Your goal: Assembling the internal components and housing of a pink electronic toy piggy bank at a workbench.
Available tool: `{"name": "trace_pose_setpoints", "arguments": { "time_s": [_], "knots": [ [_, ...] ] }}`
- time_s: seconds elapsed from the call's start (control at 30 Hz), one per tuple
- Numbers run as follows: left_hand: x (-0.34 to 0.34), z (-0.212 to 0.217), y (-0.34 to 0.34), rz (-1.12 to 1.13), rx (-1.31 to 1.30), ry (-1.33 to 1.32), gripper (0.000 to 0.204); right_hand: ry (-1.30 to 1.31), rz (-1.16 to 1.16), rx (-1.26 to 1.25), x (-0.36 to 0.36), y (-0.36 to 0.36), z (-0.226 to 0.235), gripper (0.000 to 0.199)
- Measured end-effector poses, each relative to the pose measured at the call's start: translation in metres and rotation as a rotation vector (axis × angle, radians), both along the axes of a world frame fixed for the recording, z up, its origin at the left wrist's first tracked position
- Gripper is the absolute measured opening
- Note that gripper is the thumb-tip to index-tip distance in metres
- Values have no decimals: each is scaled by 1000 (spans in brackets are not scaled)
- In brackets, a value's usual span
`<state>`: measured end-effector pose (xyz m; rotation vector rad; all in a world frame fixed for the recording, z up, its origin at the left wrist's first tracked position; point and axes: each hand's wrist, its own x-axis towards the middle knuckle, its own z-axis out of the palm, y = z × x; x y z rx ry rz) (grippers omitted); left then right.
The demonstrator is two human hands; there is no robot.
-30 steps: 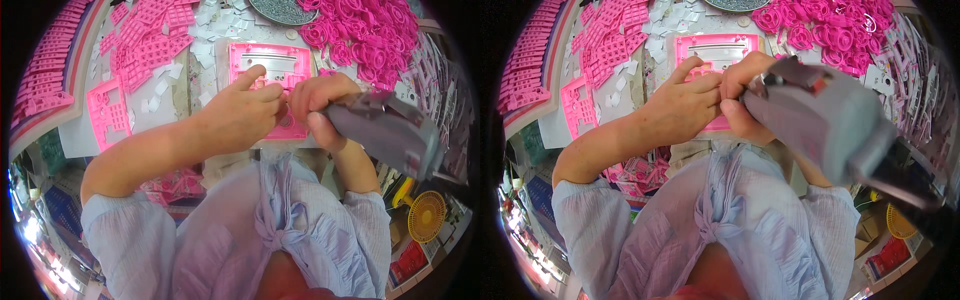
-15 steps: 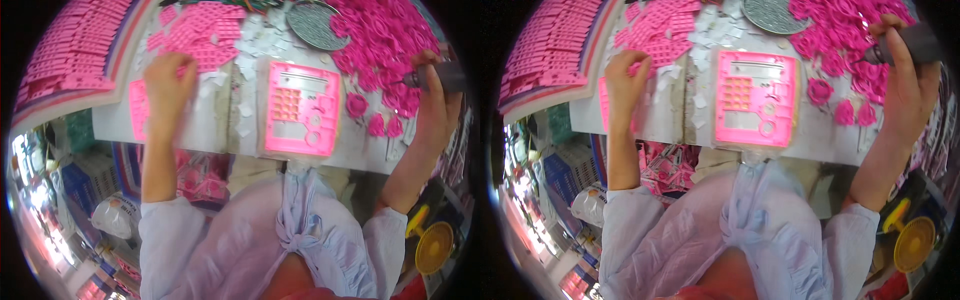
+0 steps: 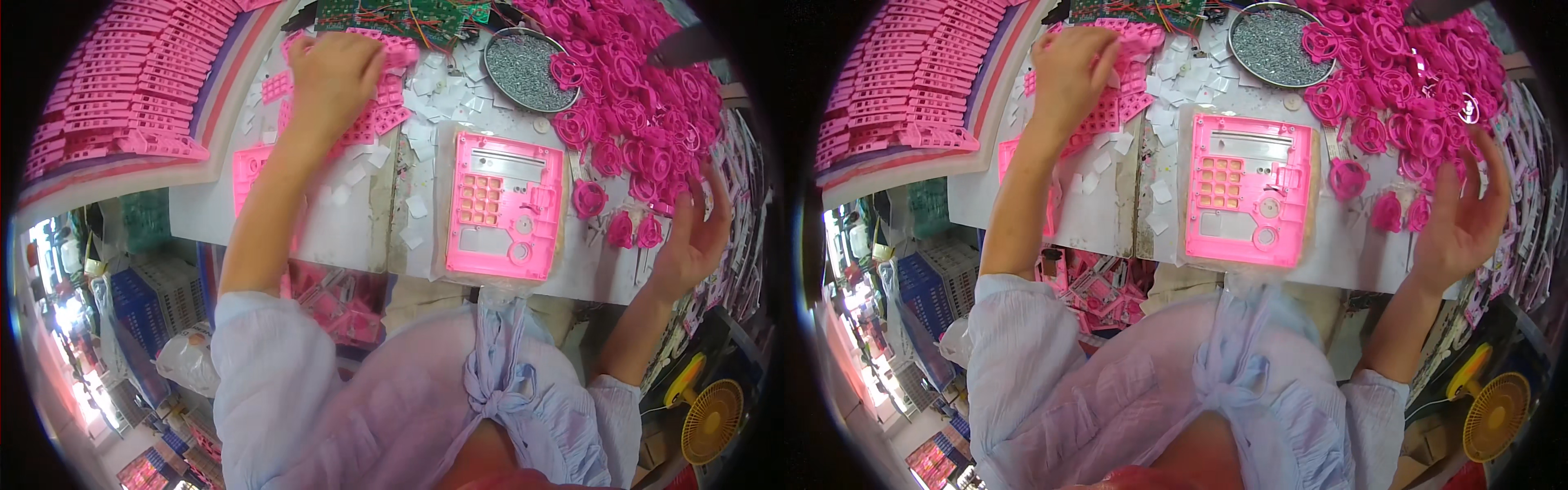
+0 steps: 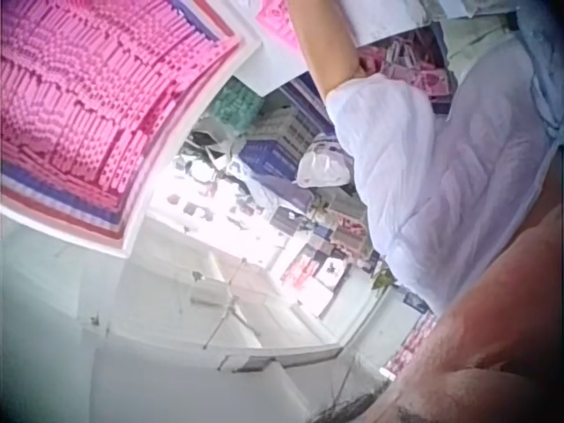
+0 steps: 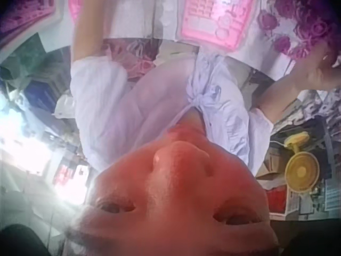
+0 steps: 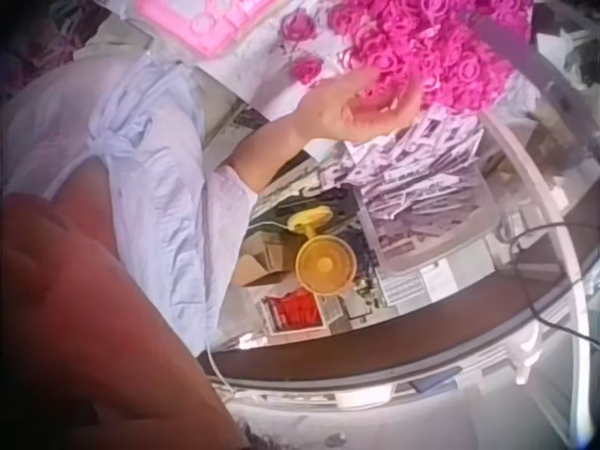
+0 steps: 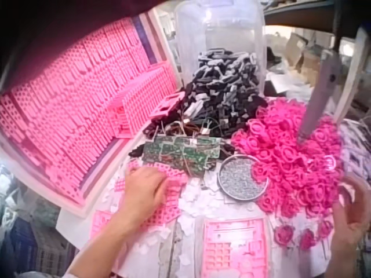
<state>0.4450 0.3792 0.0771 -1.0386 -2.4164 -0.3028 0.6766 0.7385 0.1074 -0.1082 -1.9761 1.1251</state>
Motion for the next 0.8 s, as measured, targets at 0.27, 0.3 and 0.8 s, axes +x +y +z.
{"name": "trace_pose_setpoints", "arguments": {
  "time_s": [0.27, 0.3, 0.8],
  "knots": [
    [115, 49, 43, -450, 272, -660, 21, -417, 634, 190, -44, -95, 31, 47],
    [125, 49, 40, -434, 303, -738, 23, -587, 763, 66, -45, -98, 36, 44],
    [145, 3, -1, -152, 385, -797, 26, -611, 578, 434, -51, -110, -28, 33]
  ]
}}
